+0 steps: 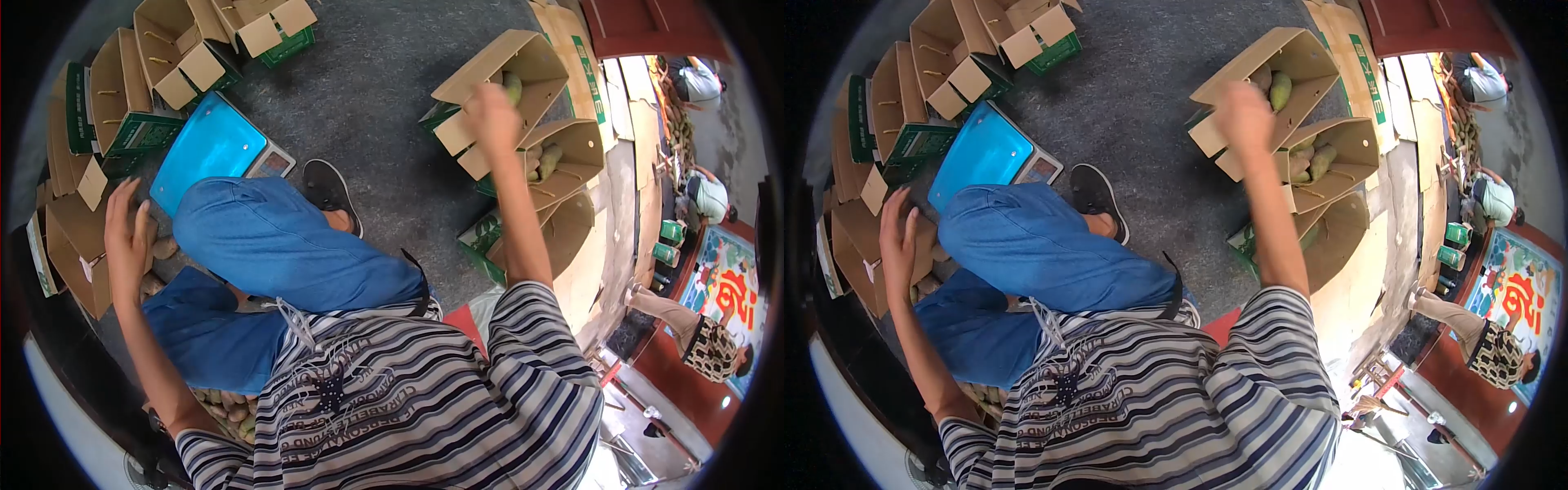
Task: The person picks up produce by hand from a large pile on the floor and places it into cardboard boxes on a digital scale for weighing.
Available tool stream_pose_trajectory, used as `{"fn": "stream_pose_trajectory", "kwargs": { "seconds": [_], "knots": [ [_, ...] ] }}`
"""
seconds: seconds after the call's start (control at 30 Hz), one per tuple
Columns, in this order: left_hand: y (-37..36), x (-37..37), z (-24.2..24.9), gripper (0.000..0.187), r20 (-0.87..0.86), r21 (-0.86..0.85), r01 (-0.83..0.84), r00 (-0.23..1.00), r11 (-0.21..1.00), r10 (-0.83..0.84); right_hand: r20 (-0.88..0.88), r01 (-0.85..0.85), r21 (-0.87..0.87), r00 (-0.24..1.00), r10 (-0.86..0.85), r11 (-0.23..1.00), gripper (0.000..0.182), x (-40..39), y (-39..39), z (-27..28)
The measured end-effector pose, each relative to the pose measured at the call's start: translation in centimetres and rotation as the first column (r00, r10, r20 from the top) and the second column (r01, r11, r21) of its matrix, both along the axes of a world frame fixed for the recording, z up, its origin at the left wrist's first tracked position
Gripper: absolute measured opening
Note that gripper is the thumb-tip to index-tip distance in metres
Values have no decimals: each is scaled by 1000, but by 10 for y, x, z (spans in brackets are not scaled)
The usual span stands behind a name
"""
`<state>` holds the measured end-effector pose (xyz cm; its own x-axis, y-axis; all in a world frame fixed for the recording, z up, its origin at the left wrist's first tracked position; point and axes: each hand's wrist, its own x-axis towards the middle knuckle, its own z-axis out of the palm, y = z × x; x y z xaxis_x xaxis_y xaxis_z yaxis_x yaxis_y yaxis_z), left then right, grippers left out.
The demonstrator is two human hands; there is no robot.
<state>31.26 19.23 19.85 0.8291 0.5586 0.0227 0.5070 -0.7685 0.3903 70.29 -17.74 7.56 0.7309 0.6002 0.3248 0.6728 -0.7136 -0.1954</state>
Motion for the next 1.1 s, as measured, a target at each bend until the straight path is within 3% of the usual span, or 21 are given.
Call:
{"fn": "stream_pose_trajectory", "kwargs": {
  "seconds": [0.1, 0.13, 0.2, 0.3, 0.4, 0.43, 0.53, 0.63, 0.73, 0.87, 1.03, 1.1],
  "knots": [
    [2, -16, -12, 30, -34, 43, -58, 998, 997, 60, 49, -403, -33, 913, 404, 914, 14, -18, 59, -35],
    [3, -22, -20, 30, -49, 29, -72, 996, 997, 74, 14, -409, -176, 909, 417, 895, 17, -7, 65, -47],
    [7, -35, -40, 31, -80, 0, -103, 992, 995, 103, -57, -406, -449, 902, 428, 796, 23, 15, 74, -65],
    [9, -42, -51, 30, -158, 28, -82, 984, 996, 85, -230, -320, -733, 947, 225, 600, 34, 44, 73, -63],
    [6, -38, -52, 31, -171, 27, -84, 981, 996, 87, -332, -290, -668, 940, 74, 686, 42, 53, 75, -55],
    [6, -37, -53, 31, -167, 14, -82, 982, 997, 83, -338, -315, -607, 933, 122, 730, 47, 49, 74, -53],
    [6, -32, -56, 31, -202, 48, -53, 977, 997, 62, -377, -462, -792, 884, 276, 399, 46, 9, 79, -55],
    [2, -24, -55, 30, -226, 43, -53, 972, 998, 61, -379, -350, -924, 891, 251, -152, 43, -12, 89, -97],
    [3, -24, -58, 30, -231, 39, -33, 972, 999, 42, -265, -173, -908, 942, 204, -380, 43, 1, 79, -135],
    [4, -30, -59, 30, -250, 41, -55, 966, 998, 63, -216, -209, -967, 976, 33, -145, 37, 29, 75, -155],
    [6, -35, -60, 29, -279, 48, -61, 958, 997, 72, -290, -293, -953, 956, -46, -72, 38, 45, 75, -146],
    [7, -35, -62, 29, -270, 24, -59, 961, 998, 64, -130, -125, -991, 980, -148, 44, 43, 64, 67, -170]
  ]
}}
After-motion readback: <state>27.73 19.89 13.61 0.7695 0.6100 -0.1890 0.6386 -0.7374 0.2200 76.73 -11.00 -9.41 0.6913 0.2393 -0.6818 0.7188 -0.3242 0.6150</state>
